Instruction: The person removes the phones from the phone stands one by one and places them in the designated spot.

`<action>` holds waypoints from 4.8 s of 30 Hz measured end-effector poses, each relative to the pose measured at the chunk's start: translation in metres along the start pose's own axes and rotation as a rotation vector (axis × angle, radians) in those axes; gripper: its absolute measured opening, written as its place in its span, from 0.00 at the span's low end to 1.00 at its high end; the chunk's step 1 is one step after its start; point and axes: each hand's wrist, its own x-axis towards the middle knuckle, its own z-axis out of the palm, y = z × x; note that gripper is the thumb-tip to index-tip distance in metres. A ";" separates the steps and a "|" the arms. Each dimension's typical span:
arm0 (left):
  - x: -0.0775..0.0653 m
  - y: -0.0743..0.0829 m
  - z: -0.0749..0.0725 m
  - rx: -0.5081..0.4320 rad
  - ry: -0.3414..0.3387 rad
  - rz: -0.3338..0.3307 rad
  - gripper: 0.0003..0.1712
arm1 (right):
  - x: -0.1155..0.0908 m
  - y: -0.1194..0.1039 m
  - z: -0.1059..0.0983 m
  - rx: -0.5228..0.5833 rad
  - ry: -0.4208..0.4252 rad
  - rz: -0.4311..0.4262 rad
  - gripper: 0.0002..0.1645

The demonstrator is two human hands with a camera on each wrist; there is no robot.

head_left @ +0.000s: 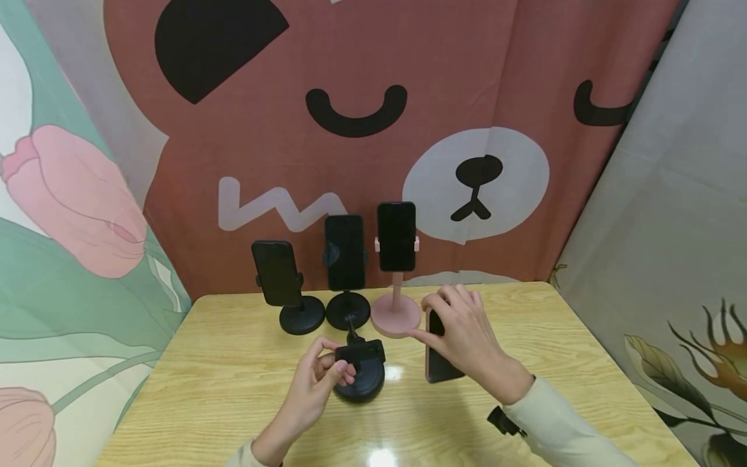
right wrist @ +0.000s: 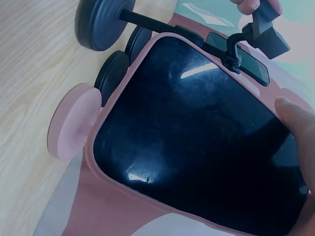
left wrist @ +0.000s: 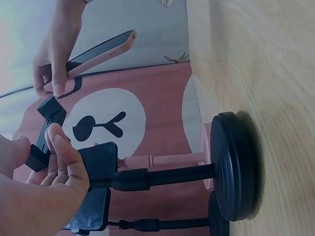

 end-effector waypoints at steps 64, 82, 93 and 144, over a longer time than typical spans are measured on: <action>-0.035 0.050 -0.072 -0.012 0.104 0.251 0.12 | -0.025 0.028 -0.016 -0.056 -0.005 0.030 0.28; -0.043 0.050 -0.092 -0.020 0.163 0.261 0.16 | -0.037 0.038 -0.020 -0.075 0.005 0.020 0.28; -0.048 0.058 -0.110 0.040 0.233 0.213 0.15 | -0.042 0.045 -0.020 -0.078 -0.012 0.038 0.28; -0.012 0.019 -0.198 0.014 0.385 0.152 0.09 | -0.078 0.068 -0.019 -0.133 -0.106 0.136 0.27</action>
